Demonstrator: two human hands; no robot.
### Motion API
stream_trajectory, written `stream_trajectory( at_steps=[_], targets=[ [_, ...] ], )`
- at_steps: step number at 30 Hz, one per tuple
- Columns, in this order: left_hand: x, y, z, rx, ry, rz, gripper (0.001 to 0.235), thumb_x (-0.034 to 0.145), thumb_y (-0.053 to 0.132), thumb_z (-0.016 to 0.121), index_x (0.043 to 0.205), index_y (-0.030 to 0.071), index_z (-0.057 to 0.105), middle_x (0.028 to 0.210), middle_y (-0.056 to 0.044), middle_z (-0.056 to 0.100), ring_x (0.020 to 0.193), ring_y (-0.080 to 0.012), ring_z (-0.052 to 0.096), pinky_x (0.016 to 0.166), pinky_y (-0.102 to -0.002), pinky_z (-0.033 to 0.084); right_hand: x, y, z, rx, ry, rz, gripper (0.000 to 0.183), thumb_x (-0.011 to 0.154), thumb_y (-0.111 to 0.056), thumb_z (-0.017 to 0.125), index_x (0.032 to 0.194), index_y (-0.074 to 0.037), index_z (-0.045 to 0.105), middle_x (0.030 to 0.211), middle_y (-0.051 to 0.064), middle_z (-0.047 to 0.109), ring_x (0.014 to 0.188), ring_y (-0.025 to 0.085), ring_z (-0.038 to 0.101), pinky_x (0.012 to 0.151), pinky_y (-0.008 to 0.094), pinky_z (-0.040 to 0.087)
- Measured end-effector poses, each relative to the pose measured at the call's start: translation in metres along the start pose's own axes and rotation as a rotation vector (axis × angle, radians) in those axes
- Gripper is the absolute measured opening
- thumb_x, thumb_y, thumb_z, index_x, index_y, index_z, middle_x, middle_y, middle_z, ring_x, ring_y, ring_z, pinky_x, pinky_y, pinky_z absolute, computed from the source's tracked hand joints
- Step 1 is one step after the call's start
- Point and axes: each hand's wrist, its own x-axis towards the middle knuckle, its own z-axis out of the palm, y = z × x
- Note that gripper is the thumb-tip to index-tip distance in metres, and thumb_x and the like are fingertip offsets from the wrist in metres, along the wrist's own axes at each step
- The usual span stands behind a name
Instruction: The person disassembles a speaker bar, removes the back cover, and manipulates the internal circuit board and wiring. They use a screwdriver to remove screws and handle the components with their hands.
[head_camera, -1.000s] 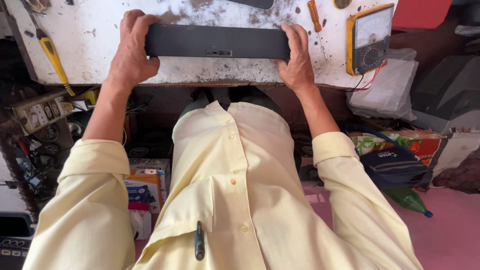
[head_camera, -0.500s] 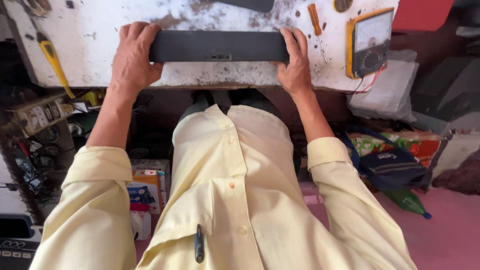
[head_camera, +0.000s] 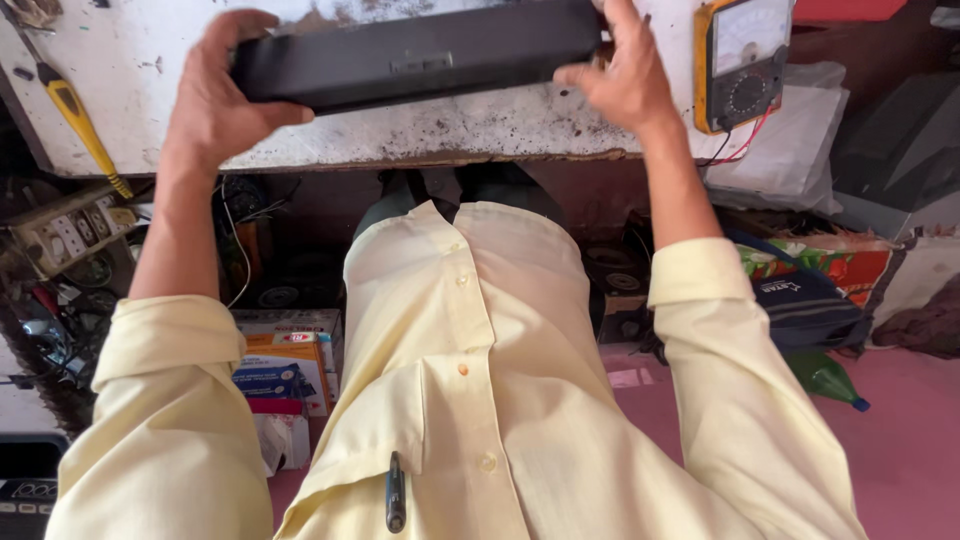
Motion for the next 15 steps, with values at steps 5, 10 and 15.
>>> stream_trajectory(
  at_steps=[5,10,15],
  targets=[
    [0.004,0.0,0.001,-0.679,0.128,-0.124,0.068,0.08,0.005,0.091,0.138,0.003,0.056,0.122,-0.016,0.063,0.115,-0.0293,0.069,0.102,-0.042,0.064,0.016,0.003,-0.013,0.237,-0.01,0.053,0.038,0.106,-0.013,0.082,0.135,0.003,0.064,0.128,0.01,0.071,0.116,0.02,0.069,0.102,0.033,0.059],
    [0.001,0.001,0.015,-0.896,0.364,-0.363,0.051,0.092,0.023,0.088,0.126,-0.004,0.061,0.108,-0.021,0.067,0.094,-0.028,0.071,0.074,-0.038,0.064,0.014,-0.003,-0.003,0.285,0.021,0.203,0.049,0.108,-0.042,0.072,0.13,0.001,0.067,0.114,0.01,0.073,0.1,0.015,0.072,0.087,0.03,0.065],
    [-0.026,0.019,0.008,-0.614,0.381,-0.735,0.046,0.087,0.039,0.075,0.119,0.009,0.062,0.095,-0.005,0.067,0.078,-0.0117,0.069,0.05,-0.024,0.048,-0.016,-0.025,0.034,0.224,-0.017,0.42,0.072,0.099,-0.06,0.058,0.14,-0.001,0.056,0.107,0.01,0.073,0.082,0.013,0.073,0.064,0.025,0.062]
  ],
)
